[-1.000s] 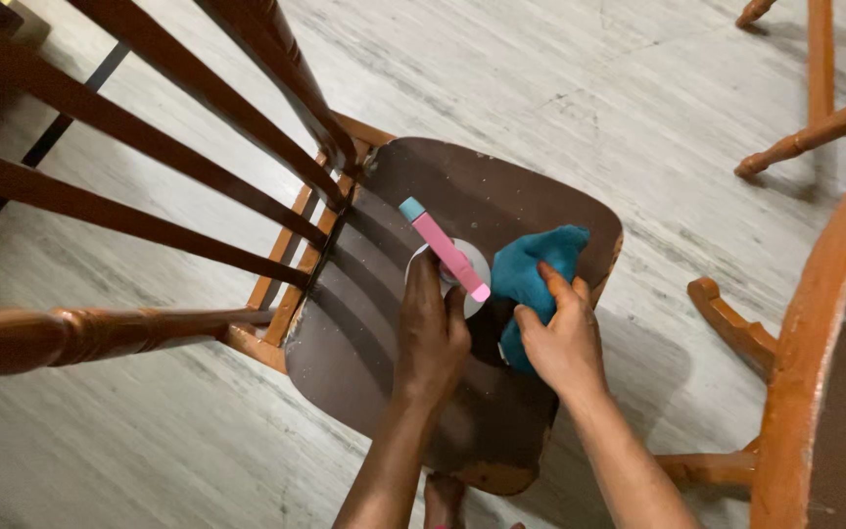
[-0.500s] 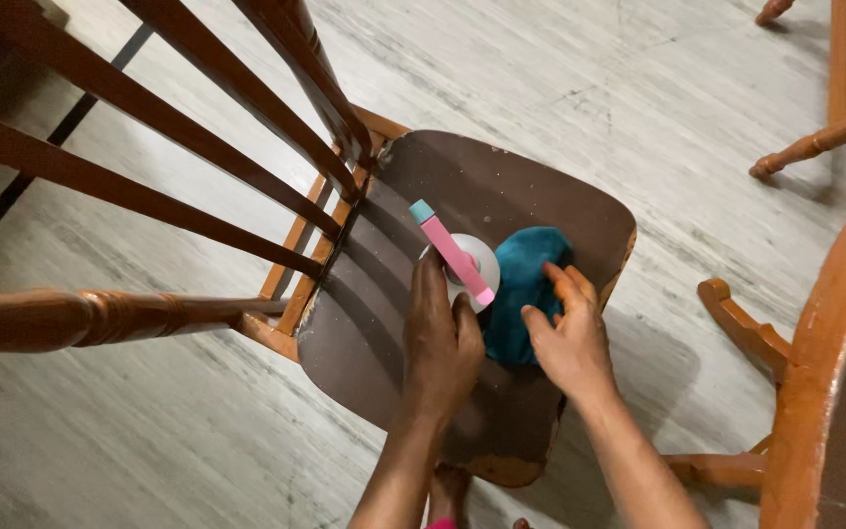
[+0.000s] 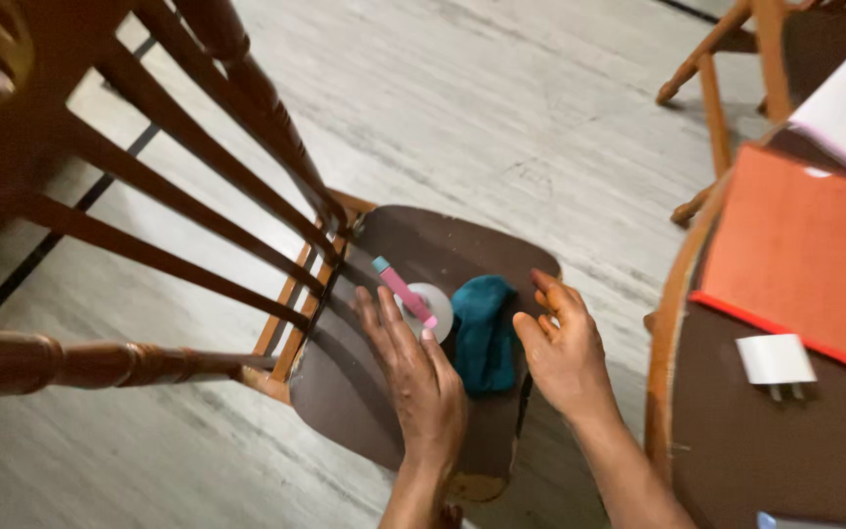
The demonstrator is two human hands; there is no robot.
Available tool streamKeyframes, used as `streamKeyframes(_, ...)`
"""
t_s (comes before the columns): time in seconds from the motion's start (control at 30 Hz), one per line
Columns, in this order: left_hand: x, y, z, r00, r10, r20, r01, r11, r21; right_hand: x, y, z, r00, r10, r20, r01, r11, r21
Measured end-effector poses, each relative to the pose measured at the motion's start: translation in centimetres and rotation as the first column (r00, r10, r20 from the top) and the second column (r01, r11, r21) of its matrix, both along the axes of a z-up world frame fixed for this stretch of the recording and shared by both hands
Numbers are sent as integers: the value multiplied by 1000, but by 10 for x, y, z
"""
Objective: The person organizes stationery items on a round table. They place a blue cloth and a spray bottle on a chair, then put a power bank, notebook, charger, and small box into a red tray. They stack several folders and notebooks on the table.
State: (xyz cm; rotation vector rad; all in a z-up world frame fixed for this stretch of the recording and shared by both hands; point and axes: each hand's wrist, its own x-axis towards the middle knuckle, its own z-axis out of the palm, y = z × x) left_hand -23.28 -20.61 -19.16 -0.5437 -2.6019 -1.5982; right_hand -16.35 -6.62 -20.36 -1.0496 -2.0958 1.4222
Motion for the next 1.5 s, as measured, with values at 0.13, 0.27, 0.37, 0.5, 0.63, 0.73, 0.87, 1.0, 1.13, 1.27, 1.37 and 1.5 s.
streamKeyframes(0.13, 12, 16, 40, 993, -97, -69, 99, 995, 22, 23, 8, 27, 985, -19, -173, 10, 999, -53)
streamKeyframes(0.27, 35, 38, 69, 969, -245, -42, 248, 966, 67, 57, 16, 55, 963, -46, -265, 25, 996, -84)
streamKeyframes(0.37, 57, 59, 86, 921, -381, -81, 387, 919, 71, 86, 18, 83, 974, -124, -190, 104, 988, -113)
streamKeyframes(0.5, 94, 87, 105, 841, -533, -93, 541, 834, 109, 122, 25, 117, 962, -168, -213, 165, 986, -33)
streamKeyframes(0.63, 135, 113, 127, 723, -687, -79, 690, 711, 138, 166, 33, 147, 956, -222, -194, 226, 974, 1)
streamKeyframes(0.73, 168, 124, 145, 621, -784, 1, 777, 616, 128, 204, 41, 158, 944, -264, -200, 277, 960, 41)
streamKeyframes(0.87, 210, 133, 158, 494, -868, 53, 860, 496, 118, 256, 47, 157, 915, -376, -146, 385, 922, 36)
streamKeyframes(1.0, 249, 140, 158, 352, -935, 34, 932, 353, 81, 311, 42, 149, 875, -471, -109, 469, 882, -44)
streamKeyframes(1.13, 291, 141, 152, 193, -979, 69, 980, 196, 37, 369, 34, 137, 855, -513, -73, 512, 858, -36)
streamKeyframes(1.27, 338, 137, 131, 76, -977, 198, 994, 59, -88, 424, 16, 123, 830, -557, 13, 557, 830, 26)
streamKeyframes(1.37, 370, 132, 97, 38, -975, 220, 985, 0, -170, 457, -1, 111, 799, -590, 118, 601, 788, -130)
streamKeyframes(1.5, 395, 124, 49, 93, -924, 371, 911, -71, -406, 492, -24, 93, 789, -595, 155, 614, 776, -147)
